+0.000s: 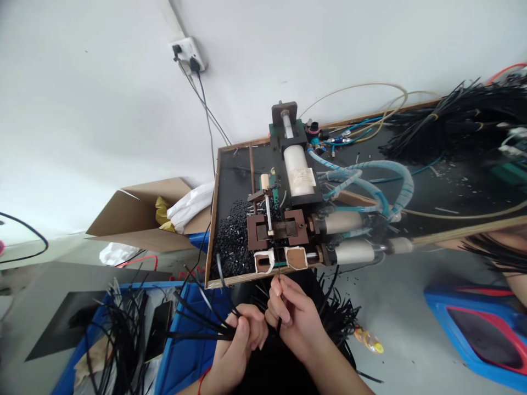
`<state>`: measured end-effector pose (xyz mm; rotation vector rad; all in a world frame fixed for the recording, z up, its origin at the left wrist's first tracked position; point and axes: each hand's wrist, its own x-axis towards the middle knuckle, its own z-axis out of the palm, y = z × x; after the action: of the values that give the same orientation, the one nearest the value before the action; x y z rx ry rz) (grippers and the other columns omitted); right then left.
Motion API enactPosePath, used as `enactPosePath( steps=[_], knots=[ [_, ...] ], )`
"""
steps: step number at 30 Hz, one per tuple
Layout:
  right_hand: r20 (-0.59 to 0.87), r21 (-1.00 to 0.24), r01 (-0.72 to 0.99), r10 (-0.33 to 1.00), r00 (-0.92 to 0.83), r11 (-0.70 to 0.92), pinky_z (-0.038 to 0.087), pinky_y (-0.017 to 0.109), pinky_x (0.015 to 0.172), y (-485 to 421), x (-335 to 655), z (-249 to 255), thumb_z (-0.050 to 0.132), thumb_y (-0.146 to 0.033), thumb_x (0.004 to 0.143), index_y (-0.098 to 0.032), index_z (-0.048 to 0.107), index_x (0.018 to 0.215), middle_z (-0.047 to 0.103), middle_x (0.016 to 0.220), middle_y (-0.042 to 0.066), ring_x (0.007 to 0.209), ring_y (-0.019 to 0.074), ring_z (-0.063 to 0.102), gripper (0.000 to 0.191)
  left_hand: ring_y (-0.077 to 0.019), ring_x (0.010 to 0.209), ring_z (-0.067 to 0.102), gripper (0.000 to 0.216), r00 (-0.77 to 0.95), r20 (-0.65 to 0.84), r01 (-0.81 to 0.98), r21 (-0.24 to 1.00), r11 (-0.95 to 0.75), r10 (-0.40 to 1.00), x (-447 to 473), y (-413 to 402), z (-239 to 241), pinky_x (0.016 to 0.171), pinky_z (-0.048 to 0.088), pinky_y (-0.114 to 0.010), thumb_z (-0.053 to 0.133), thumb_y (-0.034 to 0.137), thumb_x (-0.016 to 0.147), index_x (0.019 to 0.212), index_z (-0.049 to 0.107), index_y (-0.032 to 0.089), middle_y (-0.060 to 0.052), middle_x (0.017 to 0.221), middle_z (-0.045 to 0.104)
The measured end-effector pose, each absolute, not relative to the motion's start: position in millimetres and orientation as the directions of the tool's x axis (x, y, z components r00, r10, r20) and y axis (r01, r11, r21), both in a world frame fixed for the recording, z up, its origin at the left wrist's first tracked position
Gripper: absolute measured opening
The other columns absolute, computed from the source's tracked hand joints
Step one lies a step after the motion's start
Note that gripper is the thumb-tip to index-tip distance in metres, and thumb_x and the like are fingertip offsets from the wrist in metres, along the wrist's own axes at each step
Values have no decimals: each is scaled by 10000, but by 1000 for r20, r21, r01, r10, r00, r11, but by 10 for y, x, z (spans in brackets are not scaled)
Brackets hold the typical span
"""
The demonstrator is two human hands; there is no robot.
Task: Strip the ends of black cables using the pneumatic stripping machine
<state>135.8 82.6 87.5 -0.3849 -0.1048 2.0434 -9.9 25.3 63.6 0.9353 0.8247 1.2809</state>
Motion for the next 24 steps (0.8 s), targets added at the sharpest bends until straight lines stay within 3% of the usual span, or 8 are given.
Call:
enactPosePath(
  steps=[5, 10, 15, 17, 20, 22, 24],
  knots=[
    [-222, -250, -839, 872, -436, -483, 229, 233, 432, 839, 1348, 851, 843, -371, 897, -193, 663, 773, 366, 437, -104, 432, 97, 154, 282, -133, 592, 302, 453, 170, -34, -405, 908, 101, 985, -121, 248, 658, 563, 283, -290, 481, 534, 1121, 1222, 762, 194, 64, 664, 338],
    [-225, -307, -830, 883, -412, -466, 231, 234, 457, 823, 1315, 881, 799, -395, 933, -201, 646, 785, 339, 453, -110, 441, 95, 153, 288, -128, 588, 245, 251, 198, -42, -521, 842, 141, 979, -91, 236, 685, 586, 250, -285, 466, 468, 1144, 1187, 623, 278, 88, 664, 289],
    [-257, -498, -776, 921, -294, -387, 187, 238, 447, 720, 1327, 791, 749, -506, 971, -209, 634, 781, 318, 453, -122, 429, 87, 157, 372, -116, 558, 228, 180, 242, -29, -588, 790, 171, 970, -50, 233, 732, 564, 211, -282, 517, 449, 1133, 1069, 465, 290, 105, 647, 292],
    [-235, -667, -626, 911, -339, -405, 190, 241, 451, 688, 1361, 706, 707, -549, 991, -199, 666, 781, 332, 440, -117, 413, 83, 190, 410, -112, 547, 235, 195, 250, -25, -579, 798, 170, 968, -54, 223, 743, 559, 214, -281, 517, 449, 1134, 1056, 444, 286, 109, 640, 300],
    [-243, -925, -177, 880, -409, -337, 330, 260, 508, 677, 1408, 565, 734, -490, 959, -180, 767, 806, 521, 538, -39, 476, 118, 405, 347, -109, 542, 242, 183, 264, -20, -561, 810, 171, 964, -64, 202, 747, 553, 221, -278, 524, 420, 1135, 1046, 445, 281, 111, 633, 296],
    [-191, -980, 105, 947, -257, -170, 464, 315, 612, 680, 1429, 512, 759, -385, 913, -191, 827, 891, 670, 766, 47, 639, 186, 577, 207, -106, 538, 239, 169, 263, -23, -554, 815, 171, 964, -65, 191, 737, 547, 229, -267, 545, 389, 1130, 1042, 451, 279, 114, 636, 284],
    [-16, -967, 253, 998, -64, 1, 544, 382, 758, 676, 1451, 538, 729, -308, 913, -213, 849, 1026, 709, 985, 104, 837, 253, 671, 190, -101, 530, 241, 170, 255, -31, -544, 822, 170, 966, -65, 185, 717, 538, 240, -252, 564, 371, 1125, 1033, 454, 278, 116, 640, 284]
  ],
)
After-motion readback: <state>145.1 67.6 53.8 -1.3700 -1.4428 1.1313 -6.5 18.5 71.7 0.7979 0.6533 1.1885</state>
